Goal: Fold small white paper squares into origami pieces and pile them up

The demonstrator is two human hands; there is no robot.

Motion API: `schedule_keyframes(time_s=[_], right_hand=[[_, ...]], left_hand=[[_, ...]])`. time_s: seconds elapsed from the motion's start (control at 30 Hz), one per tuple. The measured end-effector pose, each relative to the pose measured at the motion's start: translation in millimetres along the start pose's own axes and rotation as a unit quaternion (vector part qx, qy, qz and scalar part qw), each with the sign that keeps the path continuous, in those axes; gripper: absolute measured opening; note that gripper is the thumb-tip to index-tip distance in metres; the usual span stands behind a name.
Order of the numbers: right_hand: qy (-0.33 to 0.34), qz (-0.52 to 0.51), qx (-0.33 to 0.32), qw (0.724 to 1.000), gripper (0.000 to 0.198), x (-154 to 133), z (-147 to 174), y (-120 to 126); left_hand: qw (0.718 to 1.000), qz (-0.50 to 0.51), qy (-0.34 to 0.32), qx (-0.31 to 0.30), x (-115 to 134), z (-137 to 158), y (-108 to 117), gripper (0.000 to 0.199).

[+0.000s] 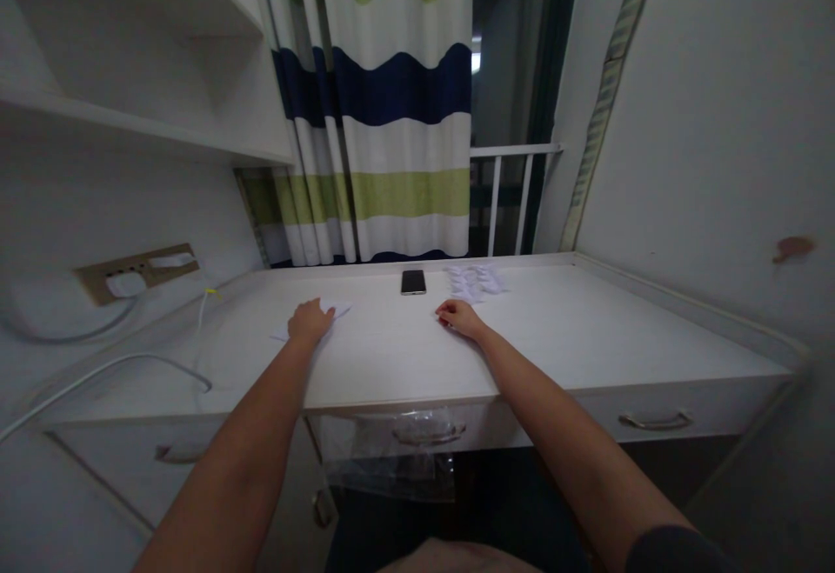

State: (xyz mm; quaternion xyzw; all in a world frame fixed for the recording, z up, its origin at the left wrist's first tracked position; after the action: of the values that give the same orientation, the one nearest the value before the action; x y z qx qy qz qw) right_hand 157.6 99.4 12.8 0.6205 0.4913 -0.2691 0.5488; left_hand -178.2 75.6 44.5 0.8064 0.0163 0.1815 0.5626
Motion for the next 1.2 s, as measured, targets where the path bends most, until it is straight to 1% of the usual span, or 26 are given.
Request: schedule_keyframes(time_s=[0.03,0.1,0.13,0.3,0.5,0.6,0.67,0.73,0.8,0.83,0.9,0.97,1.1,1.17,1.2], right_hand=[[0.001,0.002,0.0,1.0,0.01,0,0,0],[0.003,0.004,0.0,1.0,0.01,1,-1,0],[0.004,0.004,0.001,1.0,0.01,2,-1,0],[0.008,0.011,0.001,1.0,0.008,6,-3,0],[0.013,0.013,0.002,1.0,0.01,8,-5,0],[0.017,0.016,0.002,1.0,0.011,6,-3,0],[0.021,0.02,0.0,1.0,0.011,4,-2,0],[0.022,0.024,0.002,0.999,0.011,3,-2,1],[0.018,0.027,0.006,0.999,0.011,4,-2,1],[0.015,0.027,0.008,0.999,0.011,4,-2,2],[0.012,0.023,0.008,1.0,0.012,5,-2,1],[0.014,0.02,0.007,1.0,0.012,5,-2,1],[0.017,0.014,0.001,1.0,0.011,4,-2,1],[0.014,0.002,-0.004,1.0,0.008,3,-1,0],[0.012,-0.007,-0.005,1.0,0.006,2,-1,0]], left_hand=[[0.999,-0.019,0.018,-0.036,-7,1,-10,0.054],[0.996,-0.05,0.033,-0.071,-13,5,-22,0.056],[0.995,-0.059,0.033,-0.077,-13,6,-24,0.056],[0.993,-0.074,0.019,-0.084,-10,7,-24,0.051],[0.997,-0.042,0.034,-0.059,-16,6,-18,0.045],[0.999,-0.004,0.033,-0.031,-16,8,-10,0.044],[0.999,0.023,0.046,0.007,-17,12,0,0.044],[0.992,0.041,0.076,0.087,-19,18,20,0.046],[0.979,0.064,0.095,0.168,-20,27,39,0.046],[0.973,0.082,0.102,0.19,-20,30,45,0.046],[0.962,0.124,0.116,0.212,-21,33,51,0.045],[0.956,0.171,0.101,0.217,-18,31,52,0.041],[0.941,0.268,0.015,0.204,4,19,45,0.033],[0.932,0.316,-0.016,0.175,21,11,35,0.032],[0.927,0.344,-0.032,0.147,33,7,28,0.029]])
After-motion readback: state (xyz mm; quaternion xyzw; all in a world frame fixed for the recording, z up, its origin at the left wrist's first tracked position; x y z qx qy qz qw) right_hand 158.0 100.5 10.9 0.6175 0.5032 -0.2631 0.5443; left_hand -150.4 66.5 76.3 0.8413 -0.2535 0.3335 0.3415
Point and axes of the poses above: each hand's wrist, its own z-axis away from the middle knuckle, its own y-axis out of the back of the hand, x = y × z, the point moved 9 cm from there along -z, towards the middle knuckle, and after that the axes turned 3 degrees about -x, right-handed, at the moved point
